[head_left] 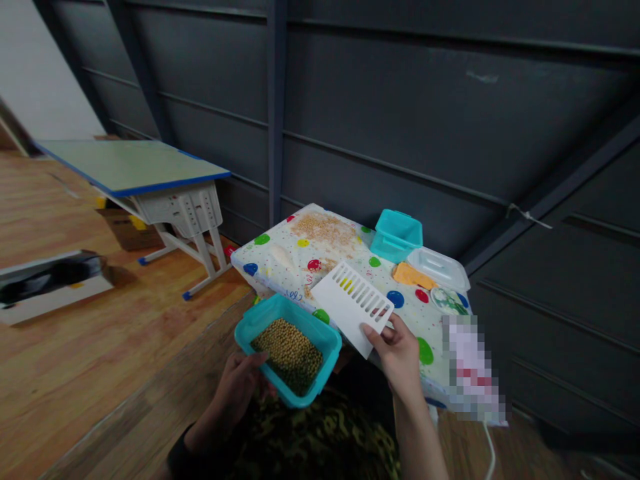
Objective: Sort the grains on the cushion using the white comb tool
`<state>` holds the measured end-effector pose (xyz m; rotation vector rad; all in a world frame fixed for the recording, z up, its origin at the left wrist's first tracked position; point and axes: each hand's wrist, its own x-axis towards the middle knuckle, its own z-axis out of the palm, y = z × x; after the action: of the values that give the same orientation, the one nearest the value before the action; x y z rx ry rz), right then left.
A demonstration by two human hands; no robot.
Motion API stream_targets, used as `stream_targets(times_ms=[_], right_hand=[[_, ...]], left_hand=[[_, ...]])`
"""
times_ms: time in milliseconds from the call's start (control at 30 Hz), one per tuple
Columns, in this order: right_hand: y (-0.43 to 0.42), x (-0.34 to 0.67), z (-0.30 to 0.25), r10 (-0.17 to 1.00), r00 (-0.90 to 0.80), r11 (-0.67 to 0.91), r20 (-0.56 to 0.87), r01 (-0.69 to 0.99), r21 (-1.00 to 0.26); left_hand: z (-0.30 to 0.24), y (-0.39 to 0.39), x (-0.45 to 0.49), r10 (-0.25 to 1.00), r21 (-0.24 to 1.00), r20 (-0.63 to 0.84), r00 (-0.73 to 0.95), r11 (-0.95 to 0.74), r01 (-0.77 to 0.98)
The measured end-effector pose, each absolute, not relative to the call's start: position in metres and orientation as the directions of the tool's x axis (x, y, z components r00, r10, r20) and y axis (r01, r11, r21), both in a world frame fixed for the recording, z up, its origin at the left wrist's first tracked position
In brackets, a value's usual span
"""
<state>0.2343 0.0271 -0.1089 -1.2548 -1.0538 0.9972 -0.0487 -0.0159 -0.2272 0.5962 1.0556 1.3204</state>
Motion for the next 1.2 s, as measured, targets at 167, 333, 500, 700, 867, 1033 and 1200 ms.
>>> stream_targets(times_ms=[167, 333, 500, 700, 867, 1033, 1200], right_hand=[[0.020, 0.232, -0.102, 0.983, 0.178, 0.035, 0.031, -0.019, -0.999], [0.016, 0.231, -0.102, 0.989, 0.145, 0.038, 0.035, -0.018, -0.999], [0.024, 0.236, -0.109, 0.969, 0.237, 0.081, 0.076, -0.011, -0.997], [0.043, 0.235, -0.114, 0.957, 0.272, 0.104, 0.104, 0.014, -0.994], [0.046, 0.231, -0.110, 0.975, 0.203, 0.091, 0.090, 0.004, -0.996], [0.044, 0.229, -0.107, 0.976, 0.205, 0.076, 0.080, 0.027, -0.997], [0.037, 0.226, -0.102, 0.991, 0.127, 0.054, 0.052, -0.010, -0.998]], left_hand=[[-0.225, -0.015, -0.048, 0.957, 0.859, -0.275, -0.097, 0.199, -0.472], [-0.223, -0.016, -0.048, 0.957, 0.863, -0.267, -0.113, 0.186, -0.470], [-0.224, -0.016, -0.048, 0.960, 0.868, -0.260, -0.104, 0.184, -0.462], [-0.230, -0.015, -0.050, 0.945, 0.853, -0.301, -0.127, 0.207, -0.479], [-0.231, -0.014, -0.052, 0.943, 0.849, -0.313, -0.109, 0.227, -0.478], [-0.229, -0.014, -0.052, 0.945, 0.856, -0.303, -0.121, 0.214, -0.471], [-0.227, -0.015, -0.051, 0.942, 0.858, -0.303, -0.145, 0.203, -0.471]])
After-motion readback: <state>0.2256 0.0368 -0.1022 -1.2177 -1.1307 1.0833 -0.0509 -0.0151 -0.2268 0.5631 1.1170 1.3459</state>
